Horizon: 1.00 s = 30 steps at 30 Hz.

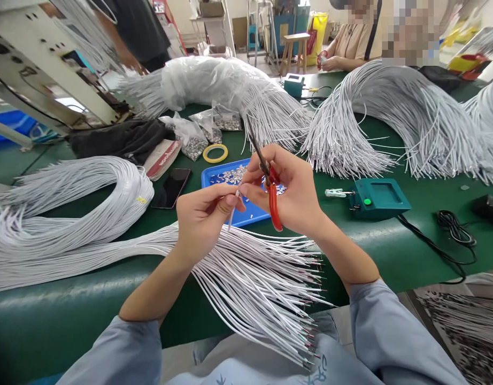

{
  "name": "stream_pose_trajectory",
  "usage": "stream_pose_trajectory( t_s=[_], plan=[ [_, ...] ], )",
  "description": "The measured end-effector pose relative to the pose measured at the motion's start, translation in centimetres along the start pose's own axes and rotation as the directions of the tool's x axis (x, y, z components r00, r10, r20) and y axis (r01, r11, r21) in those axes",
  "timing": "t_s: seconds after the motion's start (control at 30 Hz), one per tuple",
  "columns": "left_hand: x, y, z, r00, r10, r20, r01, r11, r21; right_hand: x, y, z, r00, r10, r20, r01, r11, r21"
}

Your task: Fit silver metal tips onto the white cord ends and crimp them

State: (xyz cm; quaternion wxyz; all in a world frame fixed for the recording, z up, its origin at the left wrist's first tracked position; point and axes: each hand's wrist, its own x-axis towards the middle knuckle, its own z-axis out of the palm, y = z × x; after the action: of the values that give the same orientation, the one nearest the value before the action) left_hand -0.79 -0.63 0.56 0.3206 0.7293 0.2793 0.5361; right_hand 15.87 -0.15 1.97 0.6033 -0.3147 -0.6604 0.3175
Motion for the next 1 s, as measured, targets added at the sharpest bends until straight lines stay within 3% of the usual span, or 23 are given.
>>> stream_pose_trajectory(
  t_s=[0.17, 0.43, 0.63, 0.7, 0.77, 0.83, 0.87, 0.9, 1.0],
  plan=[
    [0.1, -0.5, 0.2, 1.000, 0.017, -0.021, -0.016, 1.000, 0.017, 0.0, -0.2, -0.2, 1.000, 0.014, -0.001, -0.014, 1.000, -0.013],
    [0.1, -0.7, 0.5, 0.965, 0.223, -0.138, -0.183, 0.949, 0.256, -0.6, -0.8, 0.1, 0.999, 0.029, -0.024, -0.030, 0.999, -0.041],
    [0.6, -0.5, 0.0, 0.960, 0.223, -0.168, -0.159, 0.931, 0.327, -0.1, -0.7, -0.9, 1.000, -0.025, -0.014, 0.025, 0.999, -0.024],
    [0.1, 0.0, 0.3, 0.986, 0.150, -0.069, -0.130, 0.963, 0.238, 1.1, 0.3, -2.0, 0.998, -0.037, -0.056, 0.034, 0.998, -0.047],
    [-0.8, 0.4, 1.0, 0.982, 0.114, 0.150, -0.134, 0.983, 0.126, 2.6, 2.0, -3.1, 0.998, 0.056, -0.024, -0.059, 0.986, -0.159],
    [-2.2, 0.5, 2.2, 0.905, 0.157, 0.395, -0.192, 0.980, 0.052, 4.0, 4.3, -4.0, 0.968, 0.247, 0.039, -0.213, 0.896, -0.389],
    [-2.8, 0.4, 2.9, 0.848, 0.189, 0.495, -0.241, 0.969, 0.043, 4.5, 5.7, -4.3, 0.933, 0.358, 0.041, -0.277, 0.785, -0.555],
    [-3.4, 0.2, 3.6, 0.780, 0.191, 0.596, -0.279, 0.959, 0.057, 4.9, 7.0, -4.4, 0.885, 0.463, 0.049, -0.297, 0.642, -0.707],
    [-4.5, -0.9, 5.2, 0.559, 0.099, 0.823, -0.292, 0.953, 0.084, 5.3, 10.6, -4.4, 0.822, 0.569, 0.025, -0.315, 0.491, -0.812]
  ],
)
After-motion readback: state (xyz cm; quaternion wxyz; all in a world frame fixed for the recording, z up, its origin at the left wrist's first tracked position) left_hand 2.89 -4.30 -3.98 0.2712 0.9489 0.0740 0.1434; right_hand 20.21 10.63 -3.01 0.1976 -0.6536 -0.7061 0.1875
